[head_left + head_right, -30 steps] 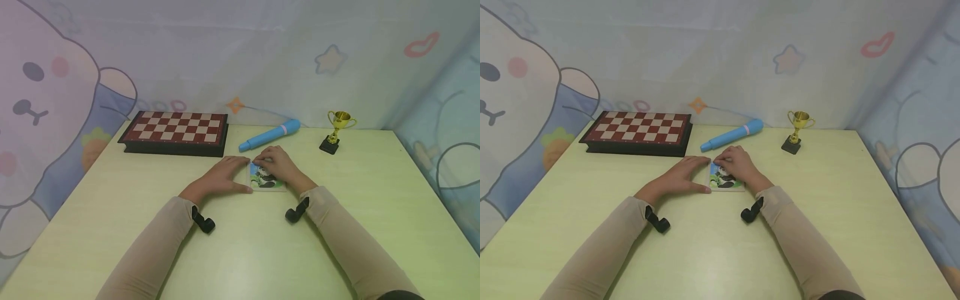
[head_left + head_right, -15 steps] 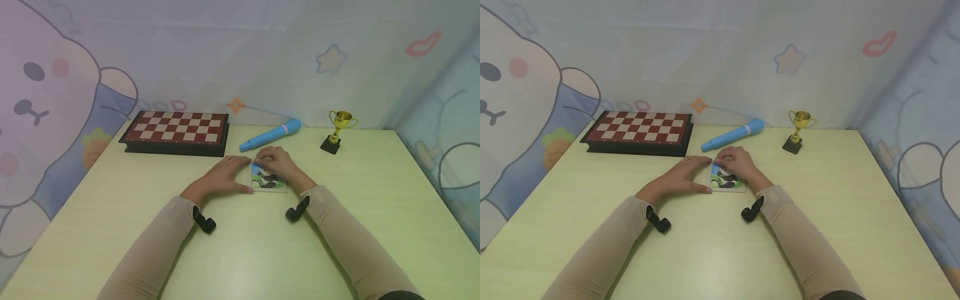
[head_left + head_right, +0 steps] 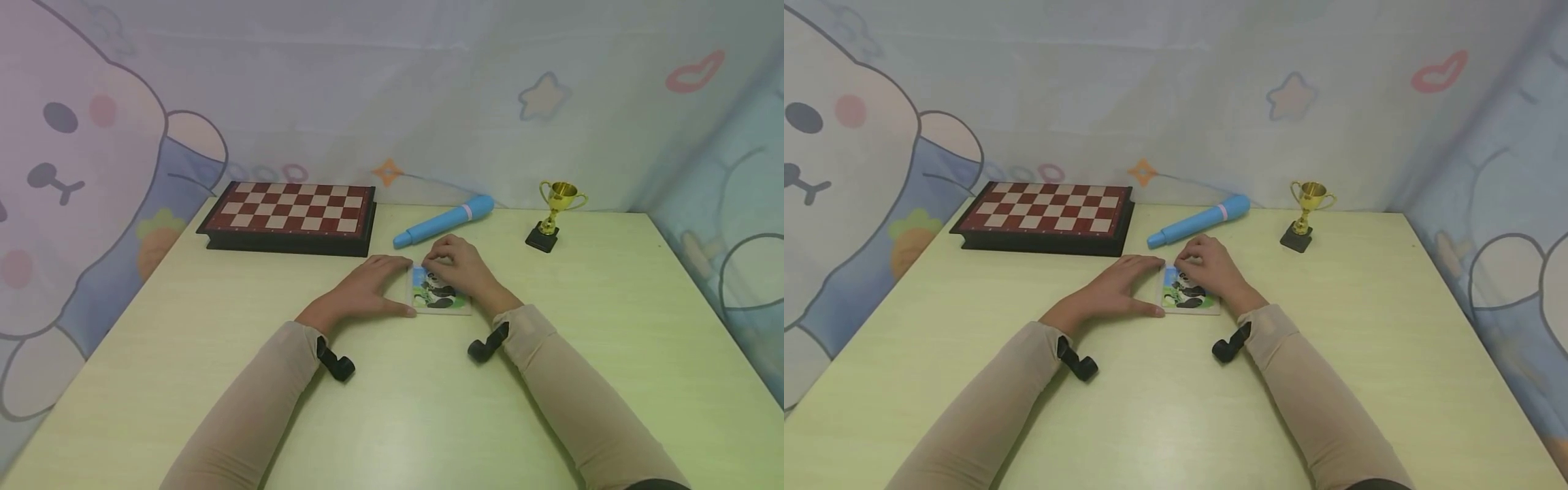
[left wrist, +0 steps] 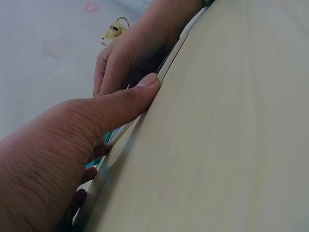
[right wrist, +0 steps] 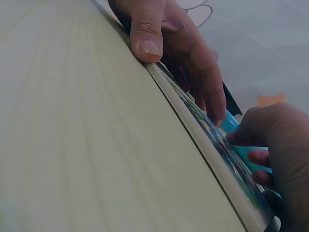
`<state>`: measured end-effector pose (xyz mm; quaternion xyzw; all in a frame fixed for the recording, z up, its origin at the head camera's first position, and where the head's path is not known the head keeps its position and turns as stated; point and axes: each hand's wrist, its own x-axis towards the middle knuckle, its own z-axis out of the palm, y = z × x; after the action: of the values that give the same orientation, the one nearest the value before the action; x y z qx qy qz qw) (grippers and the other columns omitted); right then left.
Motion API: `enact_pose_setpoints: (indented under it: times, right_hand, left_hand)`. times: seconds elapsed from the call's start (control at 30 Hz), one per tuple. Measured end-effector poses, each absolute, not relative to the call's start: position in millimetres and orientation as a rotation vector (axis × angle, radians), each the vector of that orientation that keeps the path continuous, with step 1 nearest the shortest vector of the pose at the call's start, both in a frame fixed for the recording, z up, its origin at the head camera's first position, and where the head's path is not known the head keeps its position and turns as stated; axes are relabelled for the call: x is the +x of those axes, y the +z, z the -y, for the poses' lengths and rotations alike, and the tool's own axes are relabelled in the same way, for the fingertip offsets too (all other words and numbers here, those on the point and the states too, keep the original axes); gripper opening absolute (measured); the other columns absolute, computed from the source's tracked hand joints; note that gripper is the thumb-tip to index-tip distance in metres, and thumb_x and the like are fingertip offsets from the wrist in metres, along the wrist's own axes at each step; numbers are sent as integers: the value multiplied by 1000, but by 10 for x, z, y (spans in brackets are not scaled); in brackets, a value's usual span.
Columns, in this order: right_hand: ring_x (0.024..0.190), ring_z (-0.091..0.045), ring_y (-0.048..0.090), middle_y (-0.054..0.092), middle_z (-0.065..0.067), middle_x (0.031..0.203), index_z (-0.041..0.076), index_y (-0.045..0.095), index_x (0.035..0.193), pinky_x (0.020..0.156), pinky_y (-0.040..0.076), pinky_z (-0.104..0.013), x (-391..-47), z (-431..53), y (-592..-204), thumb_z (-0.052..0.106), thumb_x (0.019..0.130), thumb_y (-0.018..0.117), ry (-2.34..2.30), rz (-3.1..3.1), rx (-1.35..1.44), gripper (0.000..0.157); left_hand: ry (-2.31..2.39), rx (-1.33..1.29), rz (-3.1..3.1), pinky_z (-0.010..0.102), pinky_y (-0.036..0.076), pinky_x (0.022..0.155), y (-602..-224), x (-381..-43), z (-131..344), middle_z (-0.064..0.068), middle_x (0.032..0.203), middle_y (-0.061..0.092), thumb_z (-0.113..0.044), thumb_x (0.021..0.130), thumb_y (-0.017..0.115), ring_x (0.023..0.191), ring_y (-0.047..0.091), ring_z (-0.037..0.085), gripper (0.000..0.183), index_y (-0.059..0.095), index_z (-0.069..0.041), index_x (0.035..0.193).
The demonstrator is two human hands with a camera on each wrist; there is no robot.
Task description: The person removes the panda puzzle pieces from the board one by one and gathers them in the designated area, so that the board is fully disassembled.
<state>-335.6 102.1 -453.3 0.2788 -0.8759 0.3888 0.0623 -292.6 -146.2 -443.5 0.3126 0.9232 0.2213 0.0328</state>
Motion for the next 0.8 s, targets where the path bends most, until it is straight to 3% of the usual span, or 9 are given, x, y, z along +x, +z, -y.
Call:
enact_pose_setpoints:
  times: [0.33, 0.5, 0.73, 0.8]
  right_hand:
    - [110, -24, 60, 70, -5, 111, 15, 82, 102, 101, 44, -47, -3393, -991, -4491, 28, 95, 70, 1225, 2764, 845, 19]
    - [115, -22, 58, 69, -3, 116, 16, 81, 104, 111, 36, -47, -3385, -999, -4467, 28, 99, 64, 1303, 2813, 794, 21]
    - [113, -22, 59, 70, -3, 116, 13, 80, 105, 99, 47, -46, -3405, -1002, -4448, 27, 100, 64, 1470, 2769, 806, 22]
    - [113, -21, 57, 72, 0, 114, 15, 80, 104, 101, 44, -44, -3408, -1007, -4457, 29, 99, 65, 1475, 2783, 798, 21]
  left_hand:
    - [699, 950, -2844, 43, 27, 118, -4465, -2937, 1457, -3, 156, 40, -78, 75, 68, 146, 30, 20, 104, 38, -20, 156]
    - [681, 948, -2849, 42, 27, 118, -4480, -2944, 1451, -4, 156, 40, -80, 74, 67, 145, 31, 19, 105, 38, -21, 156]
    - [686, 953, -2864, 41, 27, 118, -4474, -2965, 1459, -5, 155, 41, -82, 72, 66, 144, 31, 18, 106, 39, -21, 155]
    - [692, 951, -2858, 41, 26, 118, -4476, -2961, 1458, -5, 155, 41, -82, 72, 66, 144, 31, 17, 106, 39, -22, 155]
